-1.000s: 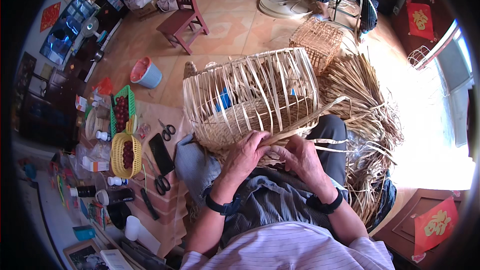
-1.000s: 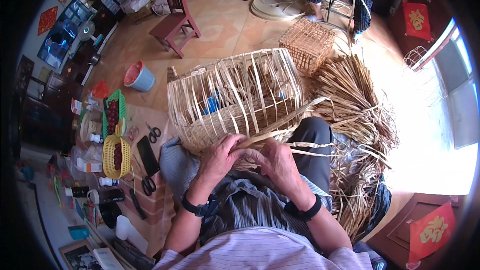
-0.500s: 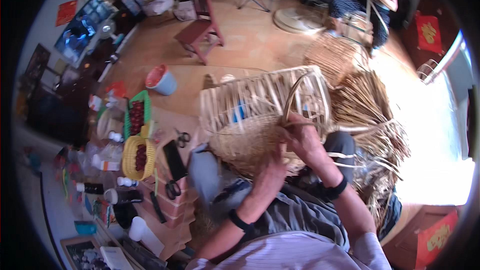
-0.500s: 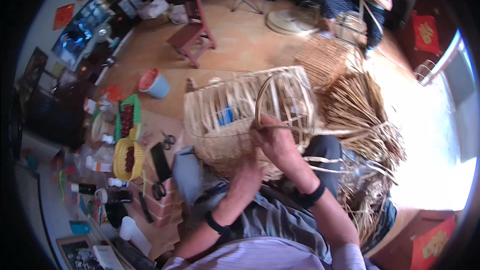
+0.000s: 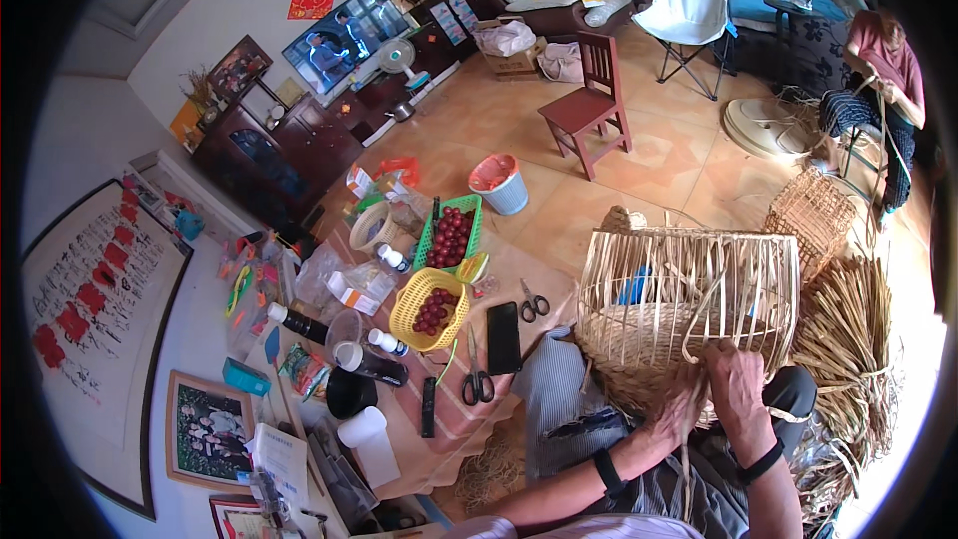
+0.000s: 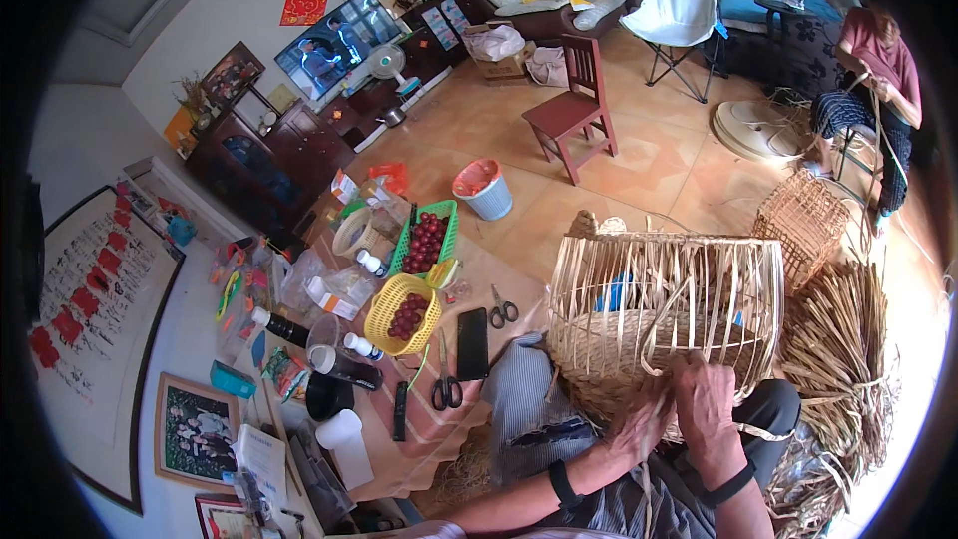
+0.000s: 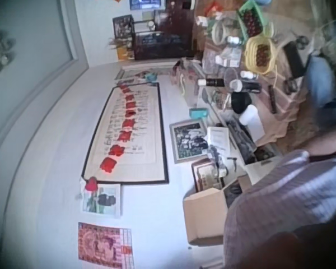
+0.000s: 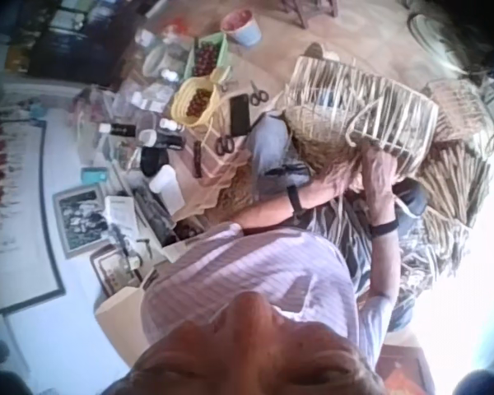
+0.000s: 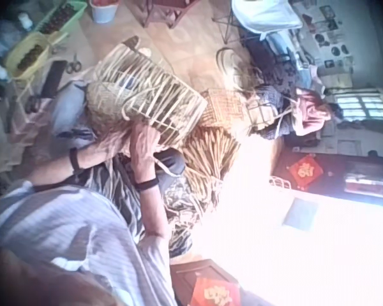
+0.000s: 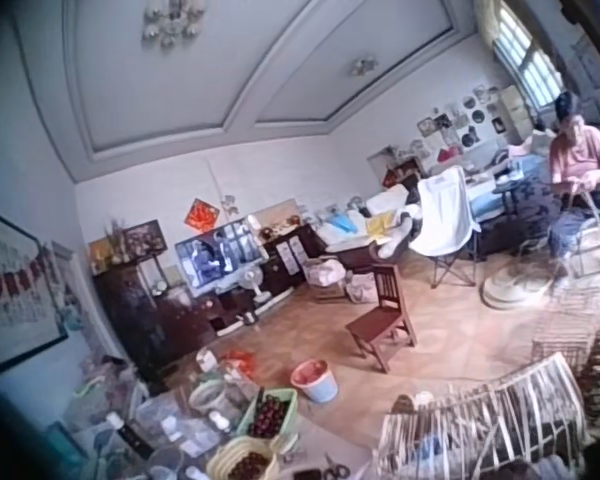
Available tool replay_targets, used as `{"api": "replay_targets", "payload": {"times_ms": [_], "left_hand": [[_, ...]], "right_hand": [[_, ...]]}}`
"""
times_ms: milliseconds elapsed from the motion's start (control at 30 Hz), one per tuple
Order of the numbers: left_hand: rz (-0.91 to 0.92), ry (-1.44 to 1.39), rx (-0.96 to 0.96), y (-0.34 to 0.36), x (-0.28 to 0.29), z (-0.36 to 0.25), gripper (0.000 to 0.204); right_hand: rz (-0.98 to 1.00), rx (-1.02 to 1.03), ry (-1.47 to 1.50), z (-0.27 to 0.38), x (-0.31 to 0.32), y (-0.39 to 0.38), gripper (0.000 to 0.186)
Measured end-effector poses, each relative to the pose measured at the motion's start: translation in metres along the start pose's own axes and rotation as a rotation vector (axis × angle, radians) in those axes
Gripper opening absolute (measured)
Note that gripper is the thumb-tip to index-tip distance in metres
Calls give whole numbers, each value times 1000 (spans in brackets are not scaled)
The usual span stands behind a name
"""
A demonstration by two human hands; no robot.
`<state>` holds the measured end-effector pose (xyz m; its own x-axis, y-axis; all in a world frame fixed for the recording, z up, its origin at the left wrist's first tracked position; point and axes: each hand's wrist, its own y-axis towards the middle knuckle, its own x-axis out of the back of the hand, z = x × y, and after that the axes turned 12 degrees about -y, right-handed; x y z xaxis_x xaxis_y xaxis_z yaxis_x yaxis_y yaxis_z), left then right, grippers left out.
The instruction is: Weaving a bamboo or wicker basket by hand.
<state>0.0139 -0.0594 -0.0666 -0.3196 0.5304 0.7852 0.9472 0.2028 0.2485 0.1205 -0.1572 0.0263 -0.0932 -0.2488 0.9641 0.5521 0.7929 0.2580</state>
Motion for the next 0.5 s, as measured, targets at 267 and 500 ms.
{"api": "replay_targets", "payload": {"times_ms": [267,500], "left_hand": [[-58,-223,-55,2,5,10,29],[-35,-194,-108,6,18,5,37]], "right_hand": [[-68,-159,153,10,-8,-4,14],[-106,-37,219,3,3,-29,45]]}}
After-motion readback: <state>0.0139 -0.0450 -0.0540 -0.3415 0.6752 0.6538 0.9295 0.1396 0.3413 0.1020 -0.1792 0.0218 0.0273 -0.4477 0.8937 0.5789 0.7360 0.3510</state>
